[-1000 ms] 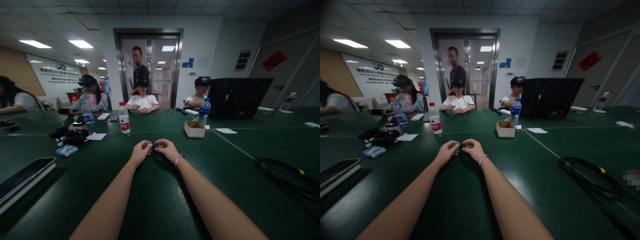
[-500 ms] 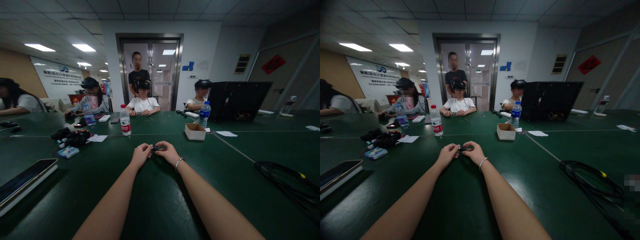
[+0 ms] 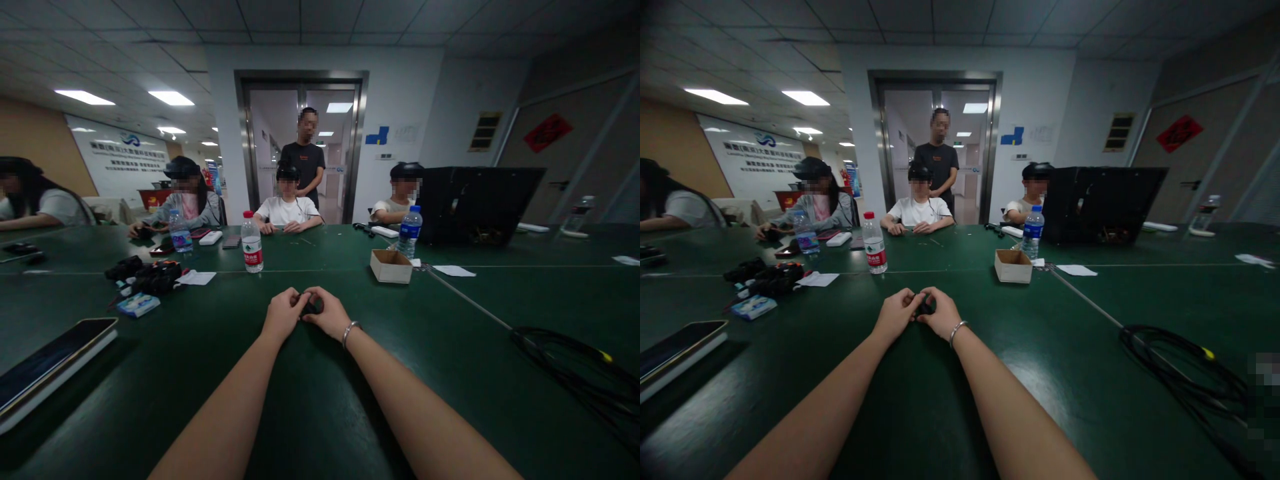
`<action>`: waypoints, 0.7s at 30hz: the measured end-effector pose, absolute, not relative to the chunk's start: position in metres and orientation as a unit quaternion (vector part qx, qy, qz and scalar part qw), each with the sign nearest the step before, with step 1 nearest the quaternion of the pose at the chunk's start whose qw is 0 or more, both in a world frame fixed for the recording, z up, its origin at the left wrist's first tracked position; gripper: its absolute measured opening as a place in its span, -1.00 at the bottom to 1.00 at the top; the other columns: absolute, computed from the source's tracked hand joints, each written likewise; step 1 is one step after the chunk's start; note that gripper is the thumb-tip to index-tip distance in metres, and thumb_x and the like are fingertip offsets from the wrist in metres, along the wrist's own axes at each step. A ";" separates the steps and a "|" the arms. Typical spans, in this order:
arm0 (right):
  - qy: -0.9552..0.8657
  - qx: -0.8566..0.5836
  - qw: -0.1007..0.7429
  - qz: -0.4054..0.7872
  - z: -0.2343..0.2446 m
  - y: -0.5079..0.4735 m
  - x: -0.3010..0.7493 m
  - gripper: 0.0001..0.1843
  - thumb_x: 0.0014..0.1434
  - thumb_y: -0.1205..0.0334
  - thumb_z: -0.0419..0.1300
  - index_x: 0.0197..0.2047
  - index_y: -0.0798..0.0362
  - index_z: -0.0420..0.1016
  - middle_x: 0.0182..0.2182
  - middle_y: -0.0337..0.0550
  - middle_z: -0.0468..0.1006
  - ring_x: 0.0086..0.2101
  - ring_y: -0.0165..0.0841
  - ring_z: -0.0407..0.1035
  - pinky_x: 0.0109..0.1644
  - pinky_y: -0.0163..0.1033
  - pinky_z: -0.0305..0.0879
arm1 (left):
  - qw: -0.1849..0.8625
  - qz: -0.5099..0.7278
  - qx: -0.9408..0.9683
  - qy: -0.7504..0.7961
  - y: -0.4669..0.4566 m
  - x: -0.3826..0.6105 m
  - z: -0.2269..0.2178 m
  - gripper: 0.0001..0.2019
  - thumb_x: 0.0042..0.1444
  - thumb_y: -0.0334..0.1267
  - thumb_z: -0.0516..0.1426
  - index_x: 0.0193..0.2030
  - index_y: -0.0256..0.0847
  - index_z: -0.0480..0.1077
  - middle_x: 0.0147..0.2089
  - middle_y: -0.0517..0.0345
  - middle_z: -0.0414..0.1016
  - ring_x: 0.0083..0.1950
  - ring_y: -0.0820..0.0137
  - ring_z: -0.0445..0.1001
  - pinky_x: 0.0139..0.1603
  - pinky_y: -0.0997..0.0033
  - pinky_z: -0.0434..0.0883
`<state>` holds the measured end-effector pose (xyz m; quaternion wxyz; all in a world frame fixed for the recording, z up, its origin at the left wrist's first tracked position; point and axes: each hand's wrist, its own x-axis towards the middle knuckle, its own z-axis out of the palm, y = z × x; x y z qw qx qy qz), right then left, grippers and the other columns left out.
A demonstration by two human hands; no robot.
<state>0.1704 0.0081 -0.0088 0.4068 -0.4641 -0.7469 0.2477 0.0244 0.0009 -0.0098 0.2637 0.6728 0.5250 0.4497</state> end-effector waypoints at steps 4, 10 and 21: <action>-0.754 -0.469 0.386 0.252 -0.004 0.005 0.168 -0.46 -0.27 0.41 0.37 -0.13 0.03 0.42 -0.32 -0.23 0.41 -0.31 -0.31 0.30 -0.20 -0.20 0.25 | 0.161 0.421 0.699 0.556 -0.003 0.025 -0.006 -0.69 0.05 0.02 0.05 -0.46 -0.20 0.32 -0.46 0.16 0.40 -0.45 0.42 0.36 -0.46 0.50 0.21; -0.747 -0.454 0.404 0.268 0.006 -0.002 0.162 -0.72 -0.14 0.46 0.23 -0.28 0.05 0.48 -0.36 -0.20 0.49 -0.33 -0.31 0.37 -0.25 -0.24 0.29 | 0.131 0.393 0.717 0.561 -0.011 0.030 0.004 -0.71 0.02 0.02 0.08 -0.47 -0.17 0.33 -0.43 0.14 0.41 -0.41 0.38 0.35 -0.43 0.48 0.16; -0.599 -0.477 0.422 0.485 0.007 -0.050 0.238 -0.57 -0.19 0.12 0.33 -0.32 0.05 0.20 -0.48 -0.26 0.45 -0.68 -0.53 0.23 -0.70 -0.45 0.11 | 0.207 0.332 0.802 0.452 -0.091 0.006 0.084 -0.75 -0.13 -0.03 0.20 -0.31 -0.07 0.47 -0.30 0.09 0.46 -0.29 0.27 0.40 -0.25 0.42 0.29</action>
